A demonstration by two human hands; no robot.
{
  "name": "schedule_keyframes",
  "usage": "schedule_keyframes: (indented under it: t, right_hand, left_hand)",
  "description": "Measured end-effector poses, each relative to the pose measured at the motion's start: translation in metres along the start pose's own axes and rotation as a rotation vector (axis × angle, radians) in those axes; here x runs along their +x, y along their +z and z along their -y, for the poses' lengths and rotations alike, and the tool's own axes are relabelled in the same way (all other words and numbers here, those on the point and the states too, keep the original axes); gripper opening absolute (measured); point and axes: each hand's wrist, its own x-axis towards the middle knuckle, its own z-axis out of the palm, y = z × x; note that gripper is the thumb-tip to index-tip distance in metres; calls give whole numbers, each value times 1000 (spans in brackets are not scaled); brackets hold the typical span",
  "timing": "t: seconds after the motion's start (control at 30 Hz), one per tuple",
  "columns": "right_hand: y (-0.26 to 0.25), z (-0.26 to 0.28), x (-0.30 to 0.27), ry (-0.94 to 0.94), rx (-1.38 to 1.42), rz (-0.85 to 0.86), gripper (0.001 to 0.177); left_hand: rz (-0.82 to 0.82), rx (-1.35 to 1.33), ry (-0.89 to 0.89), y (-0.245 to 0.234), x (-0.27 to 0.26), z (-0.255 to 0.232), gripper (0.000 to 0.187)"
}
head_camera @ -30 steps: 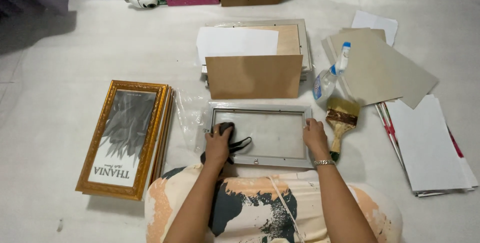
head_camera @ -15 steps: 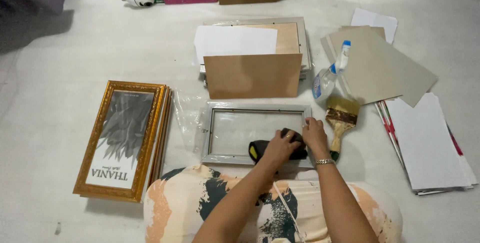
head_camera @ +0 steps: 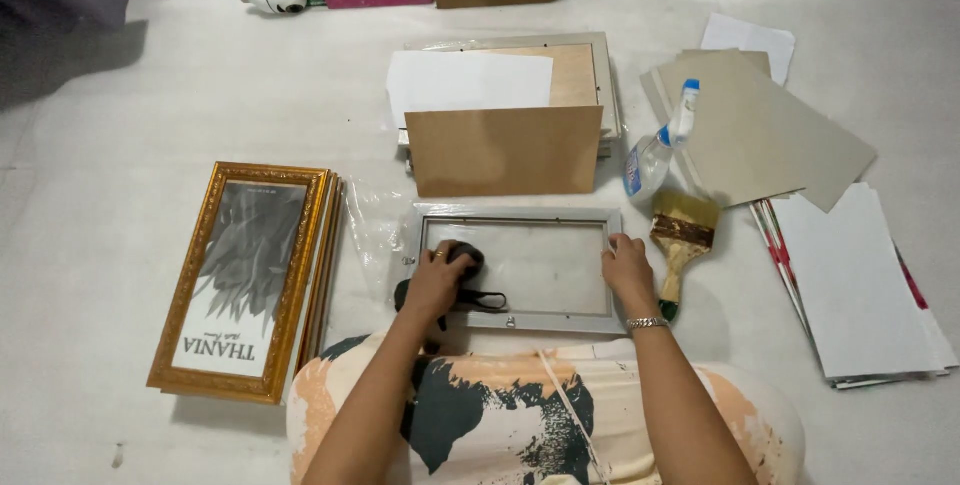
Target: Cleaning the glass pane of a picture frame using a cleaning spray and a cloth.
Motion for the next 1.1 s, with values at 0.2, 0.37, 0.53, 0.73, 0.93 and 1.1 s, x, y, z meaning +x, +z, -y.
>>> schedule_keyframes:
  t: [0.2,0.37,0.53,0.73,0.93,1.1]
  right_hand:
    - [-2,6,-6,-4,8,4,46]
    - [-6,8,-9,-14,10,-7,45]
    - [4,-8,4,-37,-17,-39,43]
    - [5,-10,5,-58,-23,-35,41]
    - [0,1,-2,-39,5,-15,42]
    - [-1,5,-5,-12,-12,-10,44]
  left_hand:
    - [93,-51,31,14,18,-36,43]
    - [30,-43,232,45,62,-123,46]
    - [34,-107,253,73,89,-175,56]
    - [-77,-80,304,48,65,-115,38]
    - [-35,-41,1,9,25,-7,34]
    - [19,-32,-281,19,28,9,71]
